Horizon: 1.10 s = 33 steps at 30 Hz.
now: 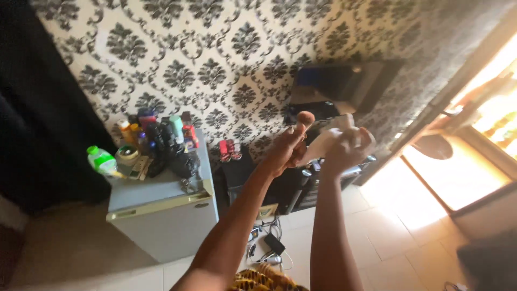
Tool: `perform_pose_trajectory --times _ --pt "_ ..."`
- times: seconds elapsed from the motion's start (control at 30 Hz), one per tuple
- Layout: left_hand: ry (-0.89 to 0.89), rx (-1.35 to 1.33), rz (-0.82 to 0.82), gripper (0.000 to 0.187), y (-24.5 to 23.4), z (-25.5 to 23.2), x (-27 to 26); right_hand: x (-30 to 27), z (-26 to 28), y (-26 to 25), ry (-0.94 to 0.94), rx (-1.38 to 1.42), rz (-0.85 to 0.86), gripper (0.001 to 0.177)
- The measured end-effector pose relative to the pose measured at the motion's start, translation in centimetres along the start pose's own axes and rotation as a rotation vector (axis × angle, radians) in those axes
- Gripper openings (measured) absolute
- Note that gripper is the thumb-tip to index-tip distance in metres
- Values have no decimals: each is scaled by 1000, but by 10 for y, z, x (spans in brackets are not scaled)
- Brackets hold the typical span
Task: Wiping down a television stand and nearby household surfaces with a cloth.
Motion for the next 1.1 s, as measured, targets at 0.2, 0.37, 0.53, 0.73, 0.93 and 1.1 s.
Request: perform_pose_trajectory --times 0.2,0.37,0.53,0.73,0.93,1.1 --pt "101 -92 -89 46 77 1 13 -36 60 -18 -76 -243 513 24" --pt "219 -198 -273 50 80 36 20 -19 92 -85 84 -330 704 19" --pt "218 -311 -213 50 113 88 25 10 122 -159 215 240 412 22" --pt "654 931 -107 46 214 80 -10 -2 133 -195 -1 -190 611 27" --pt "389 -371 155 42 226 107 11 24 162 -224 101 -569 586 28" --pt "328 -33 -28 50 224 112 19 40 98 -260 80 -520 322 26"
Point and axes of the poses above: each hand's wrist, its own x-axis towards the middle knuckle, its own y-axis out of the palm, z = x × y, the point moved 3 cm from there along x, towards the middle knuckle, and after that the axes turned 9 degrees about z, right-handed, at the moved point
